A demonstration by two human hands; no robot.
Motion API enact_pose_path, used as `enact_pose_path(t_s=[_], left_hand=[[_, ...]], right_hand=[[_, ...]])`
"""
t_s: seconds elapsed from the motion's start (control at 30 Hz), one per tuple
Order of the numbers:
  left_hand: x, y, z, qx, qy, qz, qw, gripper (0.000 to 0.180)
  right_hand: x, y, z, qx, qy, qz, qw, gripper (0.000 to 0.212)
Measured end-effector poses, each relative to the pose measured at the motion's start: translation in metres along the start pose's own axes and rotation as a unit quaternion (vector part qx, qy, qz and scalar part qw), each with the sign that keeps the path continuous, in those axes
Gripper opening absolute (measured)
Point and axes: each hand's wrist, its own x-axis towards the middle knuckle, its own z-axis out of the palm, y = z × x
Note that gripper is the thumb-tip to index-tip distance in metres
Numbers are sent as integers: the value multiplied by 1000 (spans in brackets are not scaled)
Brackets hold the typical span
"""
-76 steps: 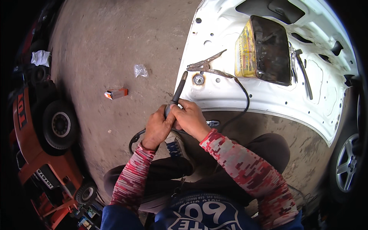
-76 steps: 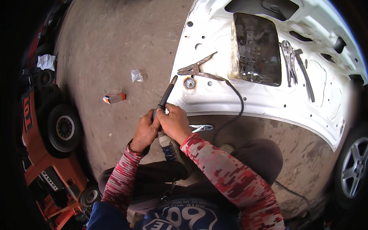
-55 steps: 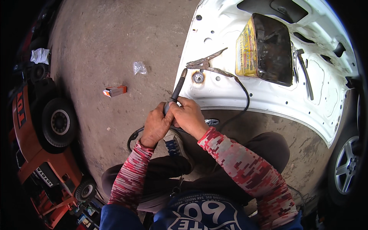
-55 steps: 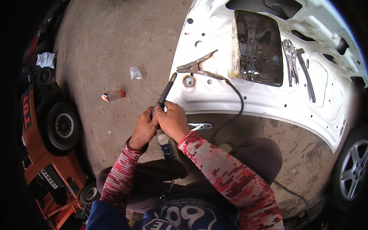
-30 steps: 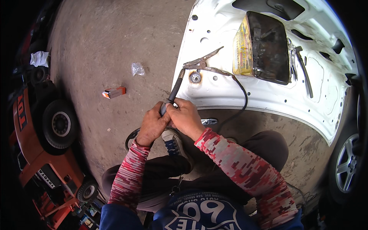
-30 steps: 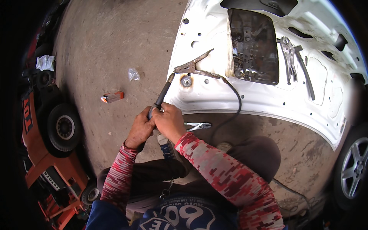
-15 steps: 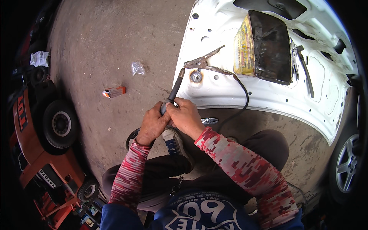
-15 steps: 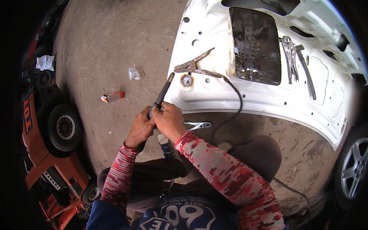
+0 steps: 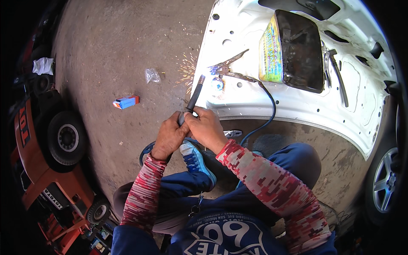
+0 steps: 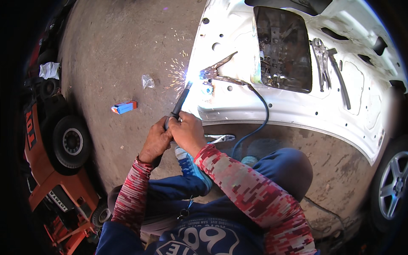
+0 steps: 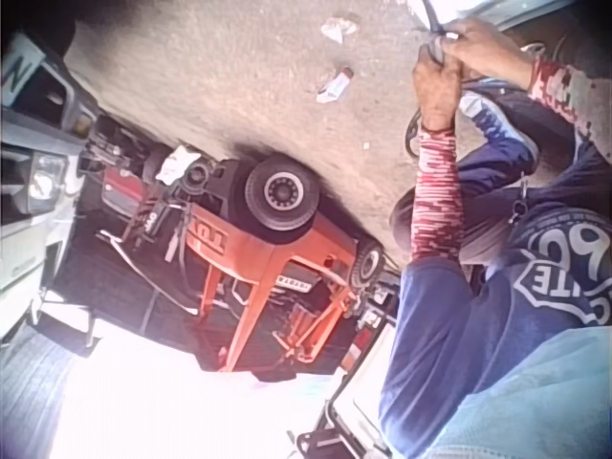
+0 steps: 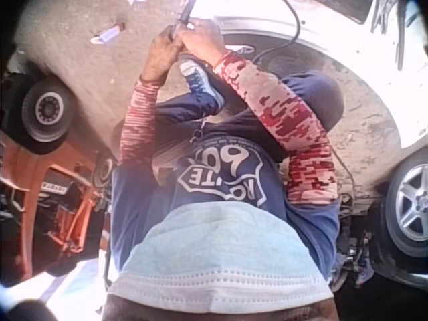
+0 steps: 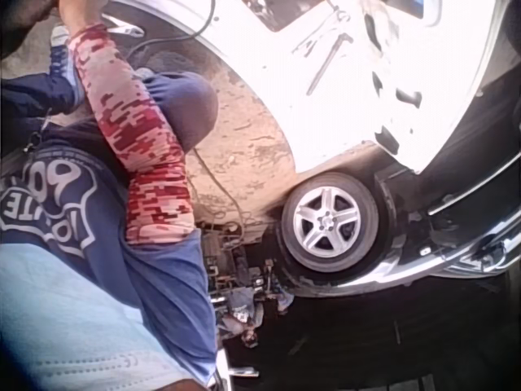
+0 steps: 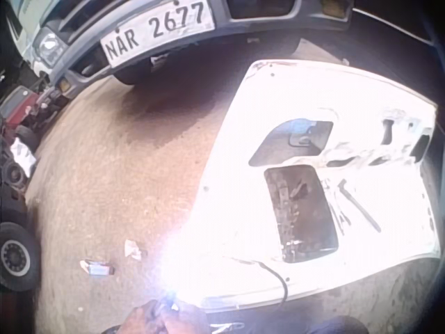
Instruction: The person welds a small metal piece onto a white car door panel using a welding torch and pliers. They repeatedly heat and tack the piece, then use a hammer to adjust it.
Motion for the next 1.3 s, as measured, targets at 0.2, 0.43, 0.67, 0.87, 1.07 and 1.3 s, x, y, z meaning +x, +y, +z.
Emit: enact_pose_path(t_s=[0.2,0.43,0.67,0.87,1.07,1.3], left_hand=[[0,-1,0,-10,-4,-3,1000,67],[1,-1,-1,-1,-3,4,1000,64],[-4,11,-2,-56,29,2,998,56],[-35,43,-54,23,77,-8,997,58],[-76,47,-127,35,87,-5,996,64],[-62,24,-127,5,119,-4,993,67]], right_hand=[[0,-2,-1,-27,-1,9,1000,34],[-1,-6,-3,3,-6,6,1000,34],[-3,-15,-5,-5,-22,-21,1000,34],[20,-54,-54,-242,56,-137,959,36],[82,-42,-126,-567,116,-105,809,36],[100,-25,-142,-616,-22,-41,786,42]])
